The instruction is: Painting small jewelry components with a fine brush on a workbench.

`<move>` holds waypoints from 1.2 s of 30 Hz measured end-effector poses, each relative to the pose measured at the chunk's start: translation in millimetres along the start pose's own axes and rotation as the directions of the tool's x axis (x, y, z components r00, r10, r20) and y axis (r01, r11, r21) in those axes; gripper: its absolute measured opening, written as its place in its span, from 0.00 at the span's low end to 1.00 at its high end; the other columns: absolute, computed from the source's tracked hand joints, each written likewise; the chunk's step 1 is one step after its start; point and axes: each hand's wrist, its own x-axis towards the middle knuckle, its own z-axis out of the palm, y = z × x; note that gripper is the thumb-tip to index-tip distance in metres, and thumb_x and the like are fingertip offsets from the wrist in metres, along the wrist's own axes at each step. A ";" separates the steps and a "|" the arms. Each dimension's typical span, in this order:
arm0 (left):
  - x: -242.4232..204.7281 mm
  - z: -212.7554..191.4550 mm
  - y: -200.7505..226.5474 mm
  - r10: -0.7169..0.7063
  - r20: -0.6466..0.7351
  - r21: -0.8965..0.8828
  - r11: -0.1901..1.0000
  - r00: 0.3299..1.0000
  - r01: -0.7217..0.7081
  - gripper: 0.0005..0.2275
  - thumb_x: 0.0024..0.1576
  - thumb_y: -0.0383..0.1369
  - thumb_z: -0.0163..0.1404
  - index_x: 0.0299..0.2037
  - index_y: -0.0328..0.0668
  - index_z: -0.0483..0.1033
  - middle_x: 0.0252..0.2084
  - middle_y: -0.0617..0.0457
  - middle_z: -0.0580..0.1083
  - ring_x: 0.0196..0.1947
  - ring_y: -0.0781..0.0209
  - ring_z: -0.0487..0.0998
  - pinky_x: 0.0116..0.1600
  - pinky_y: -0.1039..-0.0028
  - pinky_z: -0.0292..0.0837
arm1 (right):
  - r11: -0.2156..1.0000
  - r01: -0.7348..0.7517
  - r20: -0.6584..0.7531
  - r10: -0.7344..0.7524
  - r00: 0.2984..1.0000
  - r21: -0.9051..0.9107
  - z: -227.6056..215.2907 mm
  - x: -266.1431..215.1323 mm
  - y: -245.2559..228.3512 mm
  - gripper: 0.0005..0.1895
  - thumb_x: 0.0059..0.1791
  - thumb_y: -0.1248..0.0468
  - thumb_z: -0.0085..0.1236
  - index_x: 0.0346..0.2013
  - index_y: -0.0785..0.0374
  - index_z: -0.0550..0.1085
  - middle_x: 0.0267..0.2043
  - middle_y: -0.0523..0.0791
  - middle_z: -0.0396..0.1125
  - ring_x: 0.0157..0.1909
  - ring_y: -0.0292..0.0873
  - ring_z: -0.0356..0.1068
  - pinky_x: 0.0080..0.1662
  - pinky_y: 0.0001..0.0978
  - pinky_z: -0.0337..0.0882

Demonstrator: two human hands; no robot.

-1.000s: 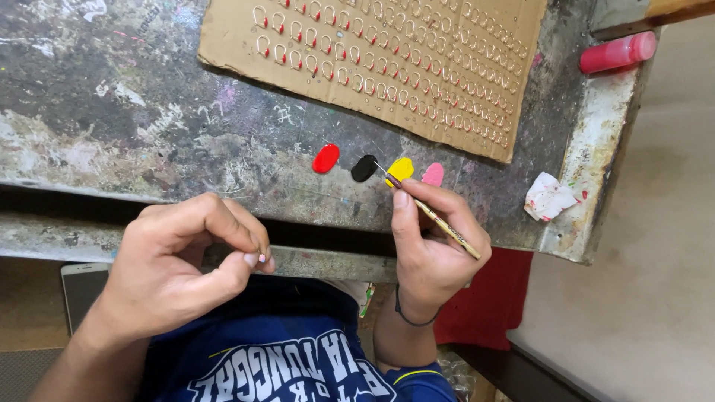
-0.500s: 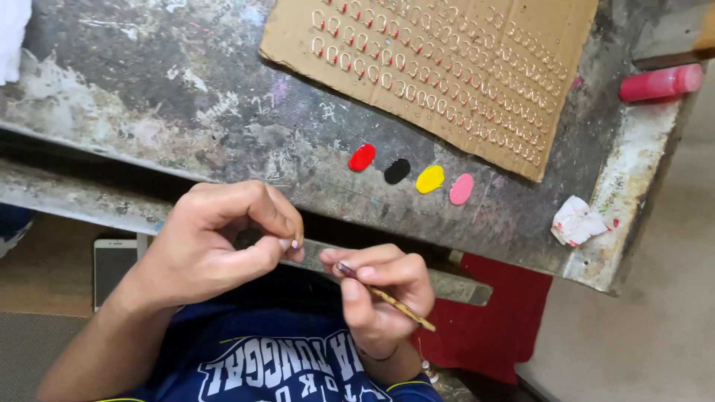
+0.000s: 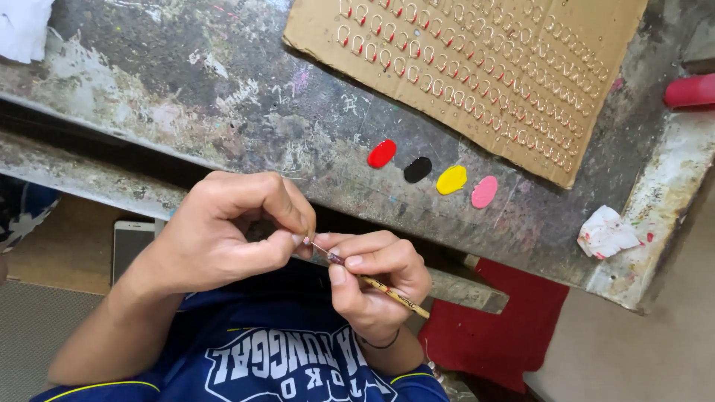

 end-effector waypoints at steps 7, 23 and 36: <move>1.0 -0.1 0.5 0.003 -0.002 0.003 1.000 1.000 -0.003 0.07 0.49 0.15 0.47 0.26 0.37 0.67 0.26 0.49 0.75 0.24 0.63 0.79 0.31 0.81 0.74 | 0.999 -0.016 0.023 0.016 1.000 -0.028 -1.4 1.5 -0.8 0.09 0.48 0.75 0.60 0.36 0.60 0.70 0.35 0.52 0.71 0.42 0.55 0.80 0.48 0.42 0.85; 1.5 -0.3 -0.2 0.023 -0.005 0.017 1.000 1.000 -0.022 0.07 0.49 0.15 0.48 0.26 0.37 0.68 0.26 0.49 0.75 0.24 0.63 0.79 0.33 0.80 0.76 | 0.999 0.002 0.021 -0.002 1.000 -0.037 -2.3 -0.4 2.3 0.09 0.48 0.74 0.60 0.37 0.59 0.70 0.35 0.52 0.71 0.41 0.55 0.80 0.47 0.40 0.85; 1.2 0.2 -1.8 0.018 -0.018 0.029 0.999 1.000 -0.017 0.07 0.48 0.15 0.48 0.26 0.37 0.68 0.27 0.50 0.75 0.25 0.64 0.78 0.33 0.80 0.76 | 0.999 0.001 0.017 -0.001 1.000 -0.053 -1.7 -0.7 3.0 0.09 0.48 0.73 0.61 0.37 0.59 0.70 0.35 0.52 0.71 0.40 0.54 0.80 0.47 0.41 0.85</move>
